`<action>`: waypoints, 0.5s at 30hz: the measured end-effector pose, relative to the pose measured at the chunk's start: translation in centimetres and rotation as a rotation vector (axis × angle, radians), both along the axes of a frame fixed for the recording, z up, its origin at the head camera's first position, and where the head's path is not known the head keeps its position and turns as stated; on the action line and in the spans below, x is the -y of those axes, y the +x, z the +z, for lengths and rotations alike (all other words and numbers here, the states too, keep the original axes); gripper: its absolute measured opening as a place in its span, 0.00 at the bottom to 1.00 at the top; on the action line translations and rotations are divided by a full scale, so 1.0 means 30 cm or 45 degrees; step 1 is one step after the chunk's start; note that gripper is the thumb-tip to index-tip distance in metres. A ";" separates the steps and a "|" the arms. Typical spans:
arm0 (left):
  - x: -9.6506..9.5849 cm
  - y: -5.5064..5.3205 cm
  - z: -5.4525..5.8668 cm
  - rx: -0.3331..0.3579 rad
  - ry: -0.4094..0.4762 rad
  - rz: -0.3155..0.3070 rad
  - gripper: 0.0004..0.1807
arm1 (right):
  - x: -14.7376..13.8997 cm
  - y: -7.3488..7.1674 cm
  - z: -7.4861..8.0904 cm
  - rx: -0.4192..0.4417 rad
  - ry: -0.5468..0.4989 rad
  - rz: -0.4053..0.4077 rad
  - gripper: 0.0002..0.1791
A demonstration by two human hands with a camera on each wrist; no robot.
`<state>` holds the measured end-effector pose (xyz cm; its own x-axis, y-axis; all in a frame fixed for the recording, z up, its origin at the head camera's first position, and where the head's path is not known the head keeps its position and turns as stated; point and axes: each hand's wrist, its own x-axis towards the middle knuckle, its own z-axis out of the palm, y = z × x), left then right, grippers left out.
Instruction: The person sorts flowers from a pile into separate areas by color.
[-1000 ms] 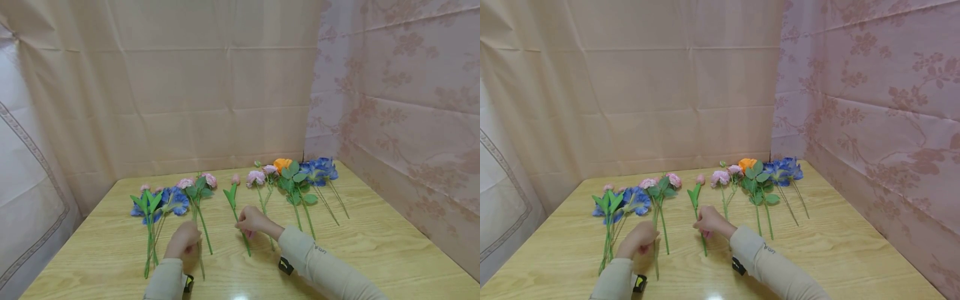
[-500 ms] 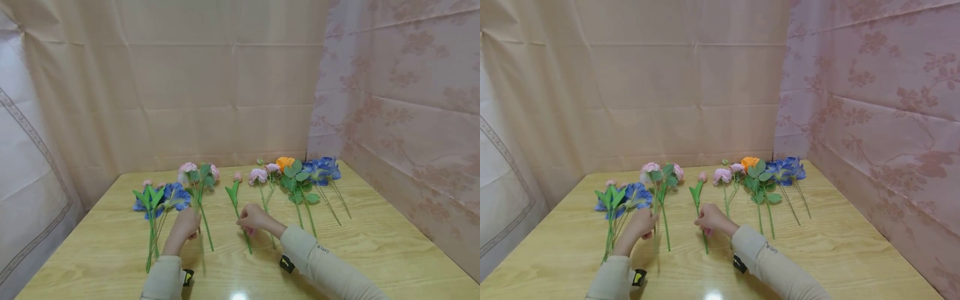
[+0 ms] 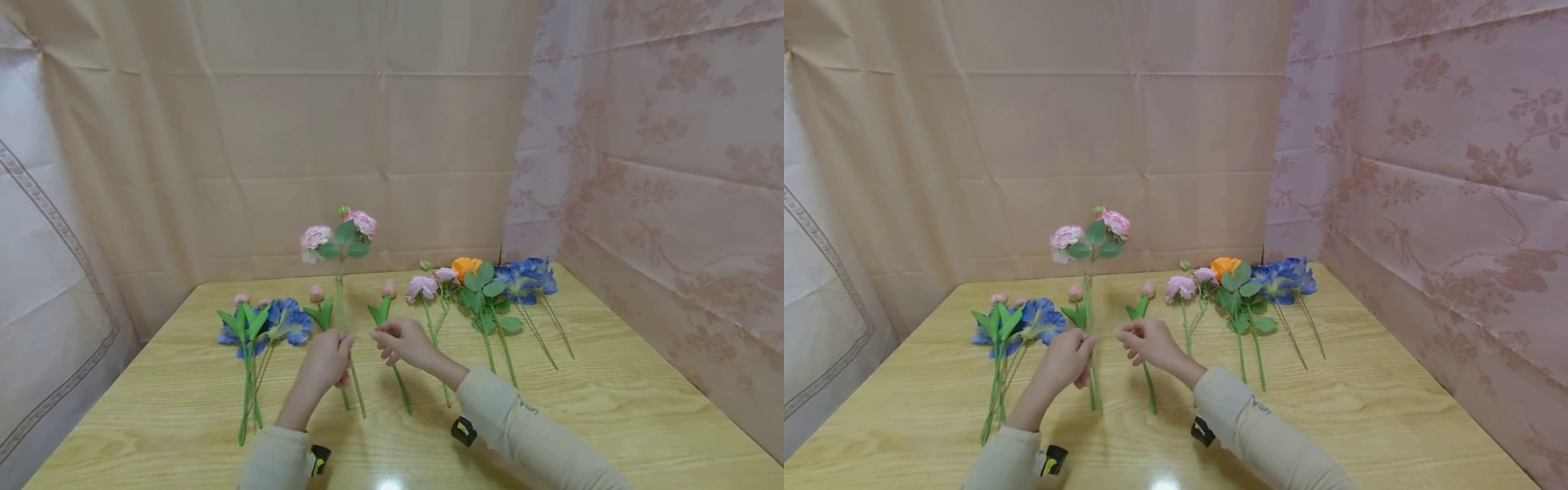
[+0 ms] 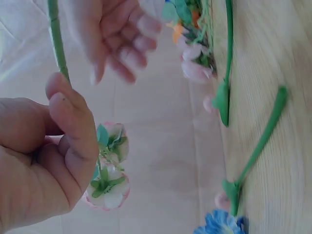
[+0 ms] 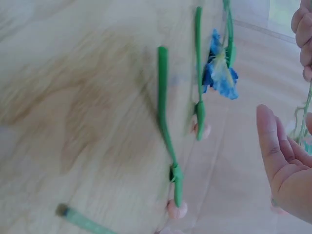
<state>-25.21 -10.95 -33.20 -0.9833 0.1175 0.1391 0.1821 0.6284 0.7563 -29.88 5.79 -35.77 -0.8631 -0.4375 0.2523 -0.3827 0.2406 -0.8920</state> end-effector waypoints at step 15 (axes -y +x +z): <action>-0.080 0.030 -0.031 -0.012 0.029 -0.260 0.13 | 0.021 0.028 0.030 0.019 -0.192 0.041 0.11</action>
<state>-24.32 -8.56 -34.13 -0.9379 0.3111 0.1533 0.3114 0.5605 0.7674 -29.04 5.17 -34.86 -0.8535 -0.4230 0.3043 -0.3742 0.0914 -0.9228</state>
